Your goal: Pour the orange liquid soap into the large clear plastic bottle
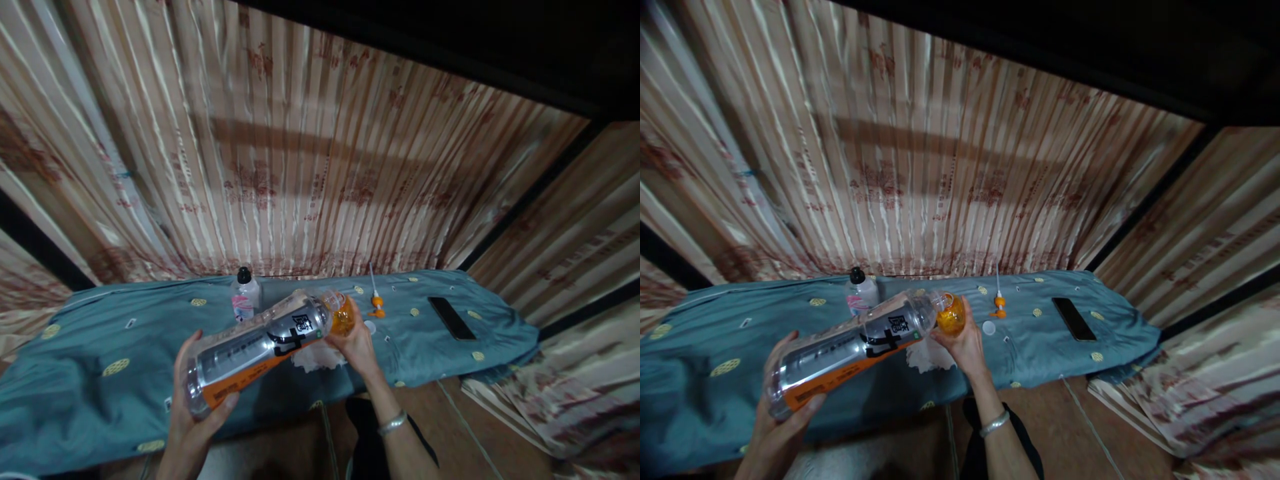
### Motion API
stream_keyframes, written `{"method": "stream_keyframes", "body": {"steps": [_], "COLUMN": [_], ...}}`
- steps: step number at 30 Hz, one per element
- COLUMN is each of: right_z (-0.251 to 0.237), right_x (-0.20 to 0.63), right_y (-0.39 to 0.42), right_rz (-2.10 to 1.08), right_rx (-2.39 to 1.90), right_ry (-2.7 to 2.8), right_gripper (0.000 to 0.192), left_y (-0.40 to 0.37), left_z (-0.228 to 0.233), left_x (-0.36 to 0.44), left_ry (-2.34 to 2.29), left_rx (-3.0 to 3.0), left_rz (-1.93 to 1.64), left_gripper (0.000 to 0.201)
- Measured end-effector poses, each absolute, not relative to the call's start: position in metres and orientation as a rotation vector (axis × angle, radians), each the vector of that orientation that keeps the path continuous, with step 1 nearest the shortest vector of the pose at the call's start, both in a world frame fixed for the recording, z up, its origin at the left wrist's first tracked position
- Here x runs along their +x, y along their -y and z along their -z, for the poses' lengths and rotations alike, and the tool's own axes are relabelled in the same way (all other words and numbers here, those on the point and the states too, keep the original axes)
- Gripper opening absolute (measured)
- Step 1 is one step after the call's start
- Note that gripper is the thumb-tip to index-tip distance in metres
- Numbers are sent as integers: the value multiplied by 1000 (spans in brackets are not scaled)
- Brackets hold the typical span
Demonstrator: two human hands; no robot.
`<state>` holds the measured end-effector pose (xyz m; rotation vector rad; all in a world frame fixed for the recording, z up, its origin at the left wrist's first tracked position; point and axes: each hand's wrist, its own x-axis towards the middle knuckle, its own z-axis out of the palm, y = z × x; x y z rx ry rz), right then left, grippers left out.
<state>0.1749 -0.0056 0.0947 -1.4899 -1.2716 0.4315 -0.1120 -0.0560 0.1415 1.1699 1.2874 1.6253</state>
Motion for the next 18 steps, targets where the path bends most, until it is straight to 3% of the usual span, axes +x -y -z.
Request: {"method": "stream_keyframes", "body": {"steps": [9,18], "right_z": [-97,-98], "right_x": [172,169], "right_y": [6,9], "right_rz": [-433,-431], "right_rx": [-1487,-1459], "right_ry": [1285,1259], "right_gripper": [73,68], "left_y": [60,68], "left_z": [-144,-154], "left_x": [-111,-110], "left_ry": [-1308,-1337], "left_rx": [1161,1126], "left_rz": [-1633,-1568], "left_gripper": [107,118]}}
